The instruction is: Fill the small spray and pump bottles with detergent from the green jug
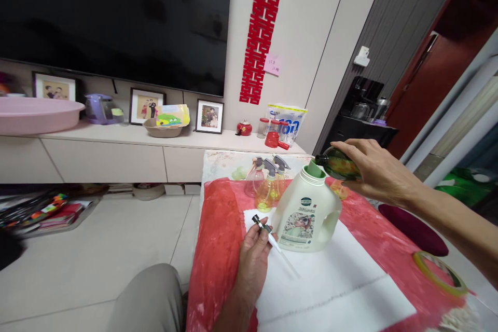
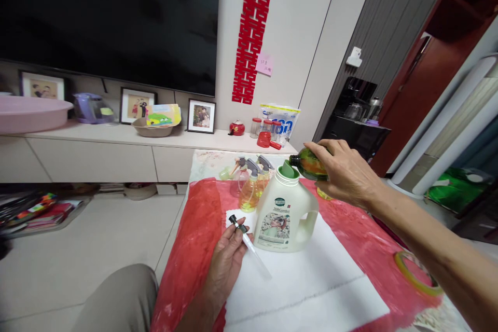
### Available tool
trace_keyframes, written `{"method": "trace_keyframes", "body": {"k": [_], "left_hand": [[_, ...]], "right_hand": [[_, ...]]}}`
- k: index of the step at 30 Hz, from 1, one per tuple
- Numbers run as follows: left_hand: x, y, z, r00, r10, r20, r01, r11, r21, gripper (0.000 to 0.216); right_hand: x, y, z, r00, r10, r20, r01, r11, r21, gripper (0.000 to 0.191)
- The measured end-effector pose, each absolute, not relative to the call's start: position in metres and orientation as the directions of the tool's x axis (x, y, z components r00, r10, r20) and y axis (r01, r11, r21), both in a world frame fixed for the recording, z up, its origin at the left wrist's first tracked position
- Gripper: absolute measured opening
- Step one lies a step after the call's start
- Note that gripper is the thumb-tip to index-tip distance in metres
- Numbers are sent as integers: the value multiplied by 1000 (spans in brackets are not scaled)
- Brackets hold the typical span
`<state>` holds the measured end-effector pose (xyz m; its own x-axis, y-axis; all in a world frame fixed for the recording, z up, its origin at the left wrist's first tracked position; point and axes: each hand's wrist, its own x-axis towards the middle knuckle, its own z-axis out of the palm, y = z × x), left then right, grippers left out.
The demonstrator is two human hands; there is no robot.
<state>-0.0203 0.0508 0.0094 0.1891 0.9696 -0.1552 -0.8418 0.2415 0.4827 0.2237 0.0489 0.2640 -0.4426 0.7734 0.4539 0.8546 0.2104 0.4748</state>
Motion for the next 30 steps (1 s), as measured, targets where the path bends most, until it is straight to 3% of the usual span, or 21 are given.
{"method": "trace_keyframes", "body": {"k": [30], "left_hand": [[-20, 51, 10, 206, 965, -164, -853, 259, 453, 51]], "right_hand": [[223, 48, 274, -426, 798, 426, 838, 170, 519, 71]]}}
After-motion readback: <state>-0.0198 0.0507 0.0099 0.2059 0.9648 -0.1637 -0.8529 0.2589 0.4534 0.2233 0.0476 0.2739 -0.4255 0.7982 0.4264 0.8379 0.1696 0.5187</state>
